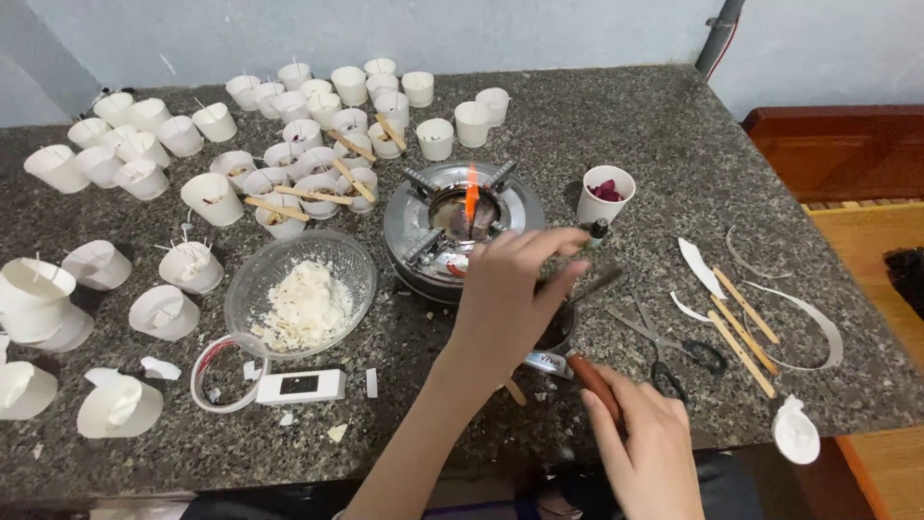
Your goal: Preparing and melting wax to make candles in small containers using a portable stove
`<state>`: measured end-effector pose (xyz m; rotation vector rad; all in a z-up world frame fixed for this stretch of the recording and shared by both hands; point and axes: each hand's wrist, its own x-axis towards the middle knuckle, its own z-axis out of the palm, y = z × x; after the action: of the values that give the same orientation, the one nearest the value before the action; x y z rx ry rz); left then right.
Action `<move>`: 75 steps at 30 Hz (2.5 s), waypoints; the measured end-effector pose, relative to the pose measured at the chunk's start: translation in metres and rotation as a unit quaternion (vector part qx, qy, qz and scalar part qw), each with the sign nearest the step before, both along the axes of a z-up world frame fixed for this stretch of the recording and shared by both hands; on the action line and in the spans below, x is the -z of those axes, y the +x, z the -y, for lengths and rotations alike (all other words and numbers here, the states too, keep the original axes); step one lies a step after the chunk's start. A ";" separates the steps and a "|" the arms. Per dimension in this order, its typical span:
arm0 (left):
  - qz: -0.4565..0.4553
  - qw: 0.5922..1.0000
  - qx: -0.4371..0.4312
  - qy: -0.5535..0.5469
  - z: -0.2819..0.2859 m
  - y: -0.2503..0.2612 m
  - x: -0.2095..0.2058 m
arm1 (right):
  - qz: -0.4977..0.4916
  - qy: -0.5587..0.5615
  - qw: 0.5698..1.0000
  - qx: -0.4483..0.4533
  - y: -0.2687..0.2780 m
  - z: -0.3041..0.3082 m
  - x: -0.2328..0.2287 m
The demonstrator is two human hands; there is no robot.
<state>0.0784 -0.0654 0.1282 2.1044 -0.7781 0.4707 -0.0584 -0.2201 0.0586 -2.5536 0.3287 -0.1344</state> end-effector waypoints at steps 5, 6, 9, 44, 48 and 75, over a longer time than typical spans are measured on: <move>-0.071 0.987 0.065 0.126 0.010 -0.006 -0.001 | 0.007 0.009 1.000 -0.001 0.001 -0.011 -0.011; -0.070 0.980 0.070 0.174 0.014 -0.006 0.001 | 0.013 0.007 1.000 0.001 0.001 -0.011 -0.010; -0.053 0.984 0.051 0.161 0.017 -0.006 0.004 | 0.014 0.003 1.000 0.006 -0.001 -0.011 -0.009; 0.099 0.982 -0.161 0.004 -0.103 -0.051 0.020 | 0.138 -0.253 0.956 -0.049 -0.007 -0.015 0.008; 0.093 0.986 -0.135 -0.021 -0.106 -0.051 0.016 | 0.177 -0.281 0.942 -0.046 -0.007 -0.018 0.004; 0.141 0.983 -0.113 -0.007 -0.100 -0.038 0.015 | 0.122 -0.094 0.987 -0.042 -0.005 -0.018 0.005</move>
<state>0.0409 0.0349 0.1128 2.1491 -0.6907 0.9116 -0.0632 -0.2023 0.0537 -2.6927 0.1180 -0.4612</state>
